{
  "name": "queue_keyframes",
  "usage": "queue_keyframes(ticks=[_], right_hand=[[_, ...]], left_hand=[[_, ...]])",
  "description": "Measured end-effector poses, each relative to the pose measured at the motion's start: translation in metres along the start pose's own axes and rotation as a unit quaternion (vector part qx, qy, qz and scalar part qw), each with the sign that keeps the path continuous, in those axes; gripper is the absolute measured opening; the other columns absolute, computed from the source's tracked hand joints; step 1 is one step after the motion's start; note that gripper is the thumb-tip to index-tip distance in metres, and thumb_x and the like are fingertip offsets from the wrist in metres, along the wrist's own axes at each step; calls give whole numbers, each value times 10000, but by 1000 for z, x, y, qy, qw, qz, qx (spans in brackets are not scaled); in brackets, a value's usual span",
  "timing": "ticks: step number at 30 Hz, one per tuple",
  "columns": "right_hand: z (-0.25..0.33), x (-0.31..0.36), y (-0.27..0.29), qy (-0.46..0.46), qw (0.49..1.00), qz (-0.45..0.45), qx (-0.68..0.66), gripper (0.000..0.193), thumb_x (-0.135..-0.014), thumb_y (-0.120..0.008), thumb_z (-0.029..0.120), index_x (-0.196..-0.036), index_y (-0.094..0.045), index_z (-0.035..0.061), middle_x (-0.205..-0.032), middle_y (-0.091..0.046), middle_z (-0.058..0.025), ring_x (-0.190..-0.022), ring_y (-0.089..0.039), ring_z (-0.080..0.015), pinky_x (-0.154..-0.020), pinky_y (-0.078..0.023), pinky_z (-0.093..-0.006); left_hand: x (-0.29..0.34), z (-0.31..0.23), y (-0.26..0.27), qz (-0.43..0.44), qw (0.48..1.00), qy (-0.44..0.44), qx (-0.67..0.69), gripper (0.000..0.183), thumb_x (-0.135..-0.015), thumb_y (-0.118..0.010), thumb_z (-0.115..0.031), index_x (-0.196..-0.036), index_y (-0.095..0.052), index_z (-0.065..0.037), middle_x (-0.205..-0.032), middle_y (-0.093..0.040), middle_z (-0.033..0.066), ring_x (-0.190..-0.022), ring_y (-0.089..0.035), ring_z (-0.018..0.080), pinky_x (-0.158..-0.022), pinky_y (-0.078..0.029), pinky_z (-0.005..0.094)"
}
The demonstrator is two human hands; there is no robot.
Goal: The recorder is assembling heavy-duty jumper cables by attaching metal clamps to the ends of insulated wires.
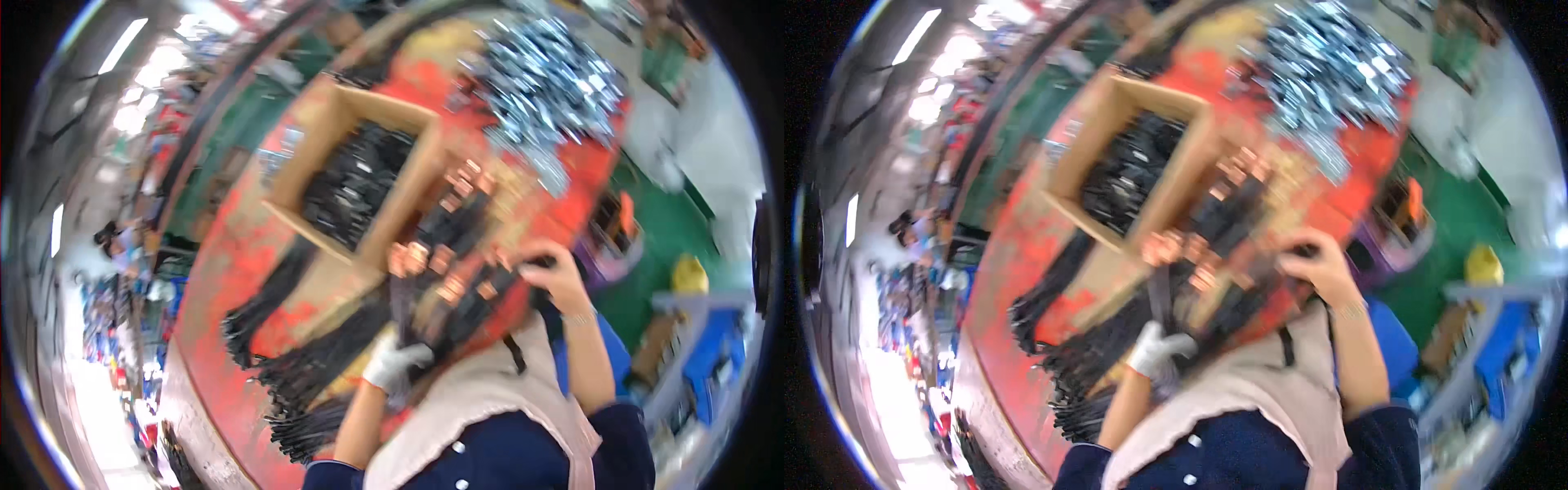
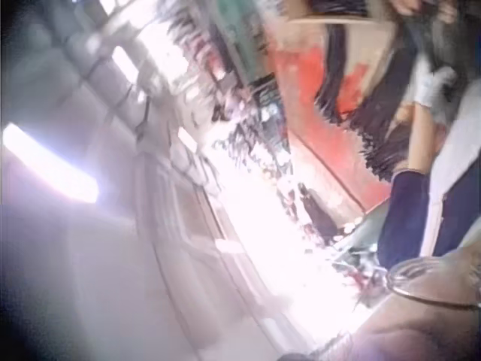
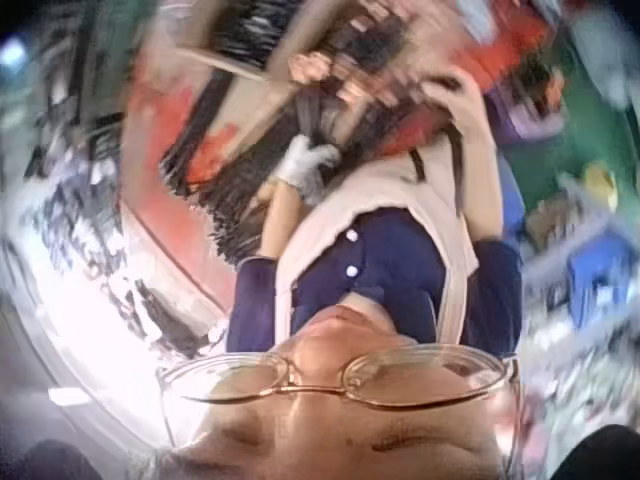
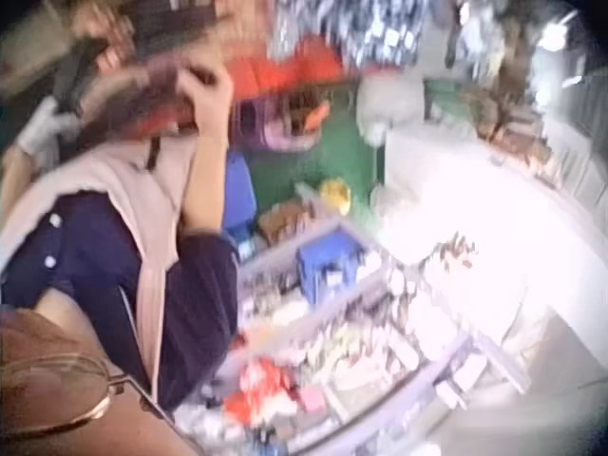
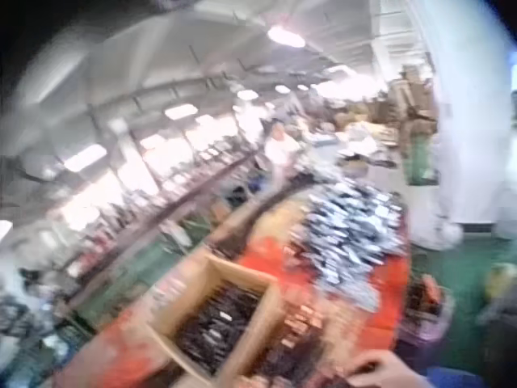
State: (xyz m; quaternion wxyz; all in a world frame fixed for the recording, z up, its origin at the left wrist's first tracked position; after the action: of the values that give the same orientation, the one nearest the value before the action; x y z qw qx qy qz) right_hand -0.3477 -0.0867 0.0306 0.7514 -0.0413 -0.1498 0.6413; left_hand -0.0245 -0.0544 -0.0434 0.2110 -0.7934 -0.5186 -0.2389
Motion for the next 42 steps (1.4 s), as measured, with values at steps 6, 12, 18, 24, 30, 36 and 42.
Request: queue_keyframes(ticks=[6,12,18,24,30,36,42], right_hand=[[-20,-12,-54,-33,992,118,26,311,-653,-766,-9,-949,-674,19,-881,-660,-32,-864,-603,-123,-795,-483,-283],[-100,19,-68,-125,989,77,-35,298,-669,-786,-11,-943,-670,4,-865,-638,-37,-805,-597,-138,-746,-498,-285],[-149,28,-75,-151,983,77,75,336,-668,-833,107,-935,-677,-24,-863,-669,-64,-780,-618,-169,-749,-506,-289],[-113,19,-28,-130,949,74,277,321,-671,-818,211,-877,-700,-6,-815,-689,-105,-759,-661,-216,-723,-525,-350],[-83,3,-10,-126,983,9,-130,255,-810,-659,97,-1046,-639,3,-936,-630,-29,-799,-552,-88,-658,-437,-204],[-70,-11,-22,-113,938,-104,-310,276,-942,-625,198,-1167,-563,52,-875,-618,-44,-650,-547,-79,-542,-464,-191],[-74,-17,-3,-79,919,-128,-365,194,-919,-664,181,-1050,-617,47,-813,-633,-25,-650,-579,-97,-581,-475,-222]], left_hand=[[-3,21,2,31,999,19,-19,296,-777,-802,-206,-991,-673,-47,-763,-633,-9,-650,-552,85,-592,-453,235],[-16,22,-11,33,999,21,-23,286,-800,-785,-214,-1000,-660,-51,-788,-639,-3,-660,-549,75,-595,-452,227],[-38,45,5,-32,982,-60,-178,471,-808,-725,-440,-1076,-661,-58,-820,-642,5,-727,-557,106,-669,-452,263],[-28,23,2,-38,996,-25,-80,418,-818,-760,-253,-1153,-625,-44,-951,-634,-1,-828,-565,91,-765,-467,238],[-23,-6,-11,-15,998,-63,15,372,-785,-742,-70,-1131,-612,-37,-1003,-659,61,-830,-617,143,-749,-502,278],[-10,4,-9,-38,998,-39,29,212,-735,-694,-14,-939,-641,-9,-800,-697,85,-676,-634,134,-621,-467,238],[-12,15,-12,1,999,-11,50,251,-725,-723,-21,-961,-656,33,-836,-697,111,-739,-658,172,-722,-526,295]])
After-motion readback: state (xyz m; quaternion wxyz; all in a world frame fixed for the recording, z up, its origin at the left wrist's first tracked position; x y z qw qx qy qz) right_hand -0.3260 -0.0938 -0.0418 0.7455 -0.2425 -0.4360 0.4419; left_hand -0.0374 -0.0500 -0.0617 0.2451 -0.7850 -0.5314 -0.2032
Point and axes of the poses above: each hand's wrist, its own x-axis away from the middle knuckle, its own y-axis out of the back of the hand, z = x × y, the point moved 10 cm from there along -x, towards the middle knuckle
